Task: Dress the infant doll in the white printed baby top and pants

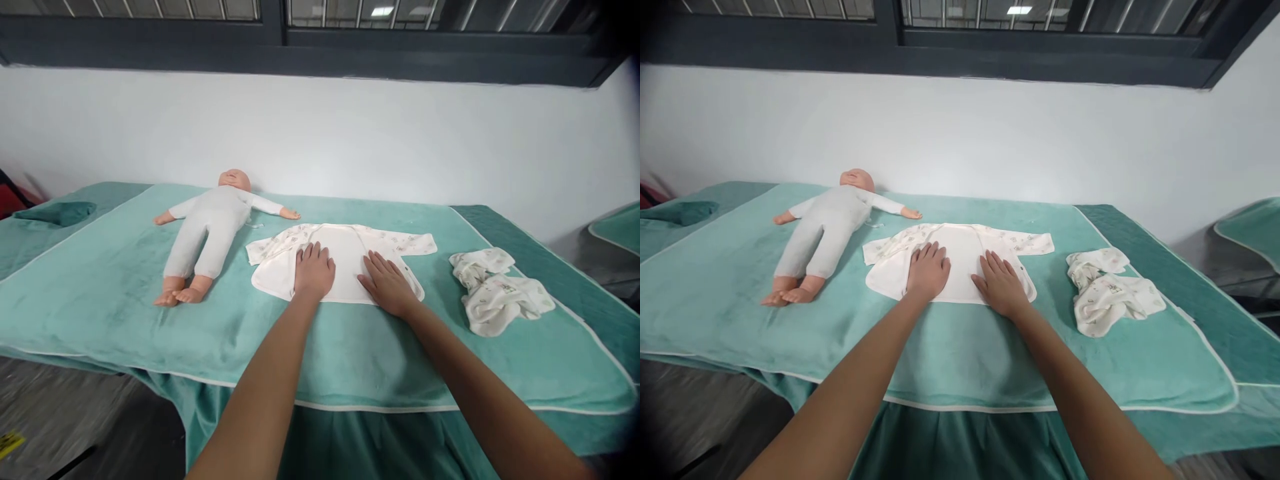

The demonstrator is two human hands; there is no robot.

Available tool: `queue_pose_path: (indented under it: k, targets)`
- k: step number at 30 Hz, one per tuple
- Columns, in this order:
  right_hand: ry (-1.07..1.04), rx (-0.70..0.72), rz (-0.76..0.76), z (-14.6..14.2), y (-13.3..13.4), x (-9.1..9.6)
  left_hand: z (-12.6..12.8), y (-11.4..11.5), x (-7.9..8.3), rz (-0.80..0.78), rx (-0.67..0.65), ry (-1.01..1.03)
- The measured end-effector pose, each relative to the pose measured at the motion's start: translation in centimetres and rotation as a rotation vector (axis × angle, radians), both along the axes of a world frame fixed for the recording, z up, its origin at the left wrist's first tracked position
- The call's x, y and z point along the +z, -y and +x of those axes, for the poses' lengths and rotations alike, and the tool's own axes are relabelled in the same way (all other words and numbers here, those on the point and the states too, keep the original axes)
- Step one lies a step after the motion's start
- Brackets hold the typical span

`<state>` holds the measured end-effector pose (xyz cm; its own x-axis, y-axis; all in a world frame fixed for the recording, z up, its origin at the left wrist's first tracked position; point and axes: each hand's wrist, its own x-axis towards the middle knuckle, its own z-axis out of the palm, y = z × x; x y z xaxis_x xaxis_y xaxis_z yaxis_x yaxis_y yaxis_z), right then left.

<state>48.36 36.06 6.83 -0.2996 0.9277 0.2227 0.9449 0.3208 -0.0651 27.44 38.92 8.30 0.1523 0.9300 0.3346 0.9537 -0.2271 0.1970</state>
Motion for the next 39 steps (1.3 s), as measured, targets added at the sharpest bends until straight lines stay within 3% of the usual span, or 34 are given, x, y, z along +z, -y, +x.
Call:
queue_pose_path:
  k: [7,11,14,17,20,23,26,30,33,36,39]
  targets:
    - [-0.070,0.069,0.039,-2.0,4.8,-0.7,0.0,0.0,-0.4,0.033,-0.005,0.046]
    - [-0.347,0.084,-0.079,-3.4,5.1,0.2,-0.1,0.0,-0.7,0.059,-0.003,0.062]
    - [-0.691,-0.030,-0.201,-5.4,2.3,2.0,-0.3,0.1,-0.8,0.062,-0.019,0.067]
    - [-0.886,-0.082,-0.257,-8.5,-2.6,3.7,-0.4,0.2,-0.7,0.046,-0.051,0.100]
    - [-0.818,-0.099,-0.314,-11.7,-7.7,4.4,-0.4,0.1,-0.6,0.050,-0.060,0.157]
    - [-0.752,-0.066,-0.336,-13.8,-11.2,4.1,-0.5,0.0,-0.6,0.069,-0.028,0.244]
    - [-0.902,0.057,-0.402,-14.0,-12.3,3.6,-0.8,0.5,-0.6,0.142,-0.005,0.439]
    - [-1.209,0.127,-0.498,-13.1,-12.2,3.3,-1.4,1.8,-0.1,0.487,-0.076,0.664]
    - [-1.492,0.075,-0.562,-12.3,-12.6,3.1,-2.4,3.0,0.4,0.606,0.075,0.617]
    - [-1.690,0.025,-0.587,-11.5,-13.6,2.6,-3.9,4.1,0.2,0.460,0.352,0.577]
    - [-1.725,-0.013,-0.561,-11.0,-14.2,2.0,-5.3,4.9,-0.5,0.181,0.419,0.640]
